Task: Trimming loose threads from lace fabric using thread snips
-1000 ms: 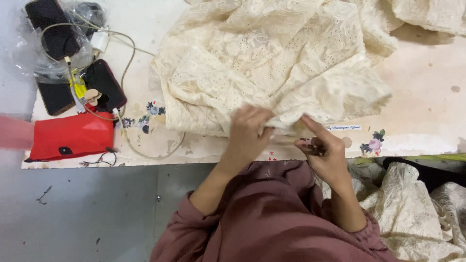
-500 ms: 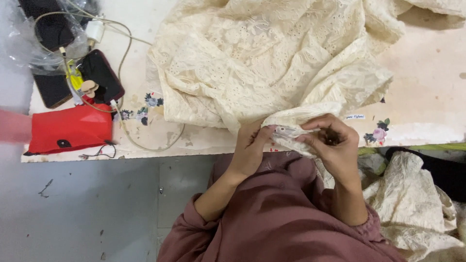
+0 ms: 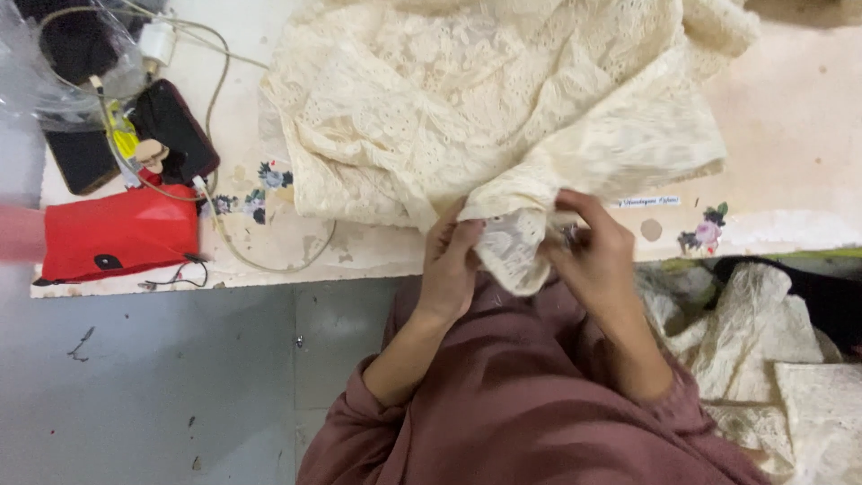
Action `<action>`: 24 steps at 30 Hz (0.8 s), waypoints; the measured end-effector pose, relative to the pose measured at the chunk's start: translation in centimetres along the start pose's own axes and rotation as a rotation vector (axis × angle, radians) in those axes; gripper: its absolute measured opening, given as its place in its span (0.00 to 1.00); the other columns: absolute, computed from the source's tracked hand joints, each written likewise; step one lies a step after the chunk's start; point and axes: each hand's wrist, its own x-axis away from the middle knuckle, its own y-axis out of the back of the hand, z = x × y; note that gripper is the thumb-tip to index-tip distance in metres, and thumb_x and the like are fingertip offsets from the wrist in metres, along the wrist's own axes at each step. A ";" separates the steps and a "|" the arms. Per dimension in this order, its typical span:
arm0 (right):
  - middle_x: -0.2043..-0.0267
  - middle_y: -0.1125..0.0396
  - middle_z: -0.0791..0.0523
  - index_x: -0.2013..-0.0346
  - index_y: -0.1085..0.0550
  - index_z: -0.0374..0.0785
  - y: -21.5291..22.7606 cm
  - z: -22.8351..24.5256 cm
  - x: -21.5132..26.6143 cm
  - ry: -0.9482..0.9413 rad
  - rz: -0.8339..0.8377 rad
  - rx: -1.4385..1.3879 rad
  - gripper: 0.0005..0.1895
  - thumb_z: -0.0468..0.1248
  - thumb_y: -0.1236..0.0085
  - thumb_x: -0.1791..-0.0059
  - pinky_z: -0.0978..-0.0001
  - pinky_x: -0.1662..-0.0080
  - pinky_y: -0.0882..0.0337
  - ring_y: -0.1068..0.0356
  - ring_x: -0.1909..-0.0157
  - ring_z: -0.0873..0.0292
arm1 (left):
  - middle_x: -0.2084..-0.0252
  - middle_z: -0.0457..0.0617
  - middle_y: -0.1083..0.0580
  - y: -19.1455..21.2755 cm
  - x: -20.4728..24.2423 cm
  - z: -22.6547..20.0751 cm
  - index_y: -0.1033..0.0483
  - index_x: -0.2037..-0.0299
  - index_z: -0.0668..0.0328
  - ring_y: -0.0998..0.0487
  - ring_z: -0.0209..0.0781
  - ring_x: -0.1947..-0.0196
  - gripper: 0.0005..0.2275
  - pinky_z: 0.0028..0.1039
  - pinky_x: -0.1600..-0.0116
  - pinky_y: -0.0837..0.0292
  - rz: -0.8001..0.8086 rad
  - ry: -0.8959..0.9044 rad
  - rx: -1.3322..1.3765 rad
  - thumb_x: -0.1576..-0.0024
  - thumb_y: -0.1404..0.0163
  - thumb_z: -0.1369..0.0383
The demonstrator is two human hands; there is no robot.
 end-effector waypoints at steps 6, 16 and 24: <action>0.77 0.37 0.55 0.70 0.32 0.30 1.7 0.5 0.0 -0.199 -0.175 -0.443 0.08 0.23 0.46 0.62 0.82 0.79 0.43 0.46 0.84 0.72 | 0.83 0.45 0.37 2.8 -1.8 -1.1 0.32 0.74 0.59 0.36 0.33 0.83 0.07 0.21 0.76 0.41 -0.208 -0.362 -0.716 0.48 0.53 0.65; 0.66 0.37 0.52 0.62 0.34 0.30 3.7 1.7 -2.5 -0.093 -0.279 -0.359 0.12 0.18 0.56 0.57 0.83 0.70 0.35 0.36 0.69 0.65 | 0.76 0.61 0.27 0.3 0.9 -1.9 0.29 0.70 0.72 0.24 0.47 0.80 0.11 0.25 0.71 0.25 0.339 0.456 -0.345 0.46 0.59 0.69; 0.55 0.37 0.45 0.56 0.33 0.31 4.8 5.9 1.1 0.293 0.059 0.092 0.24 0.34 0.39 0.63 0.66 0.53 0.33 0.34 0.53 0.50 | 0.54 0.58 0.32 -1.8 2.1 -2.9 0.38 0.50 0.69 0.25 0.49 0.65 0.14 0.29 0.61 0.23 0.283 0.065 -0.182 0.43 0.63 0.69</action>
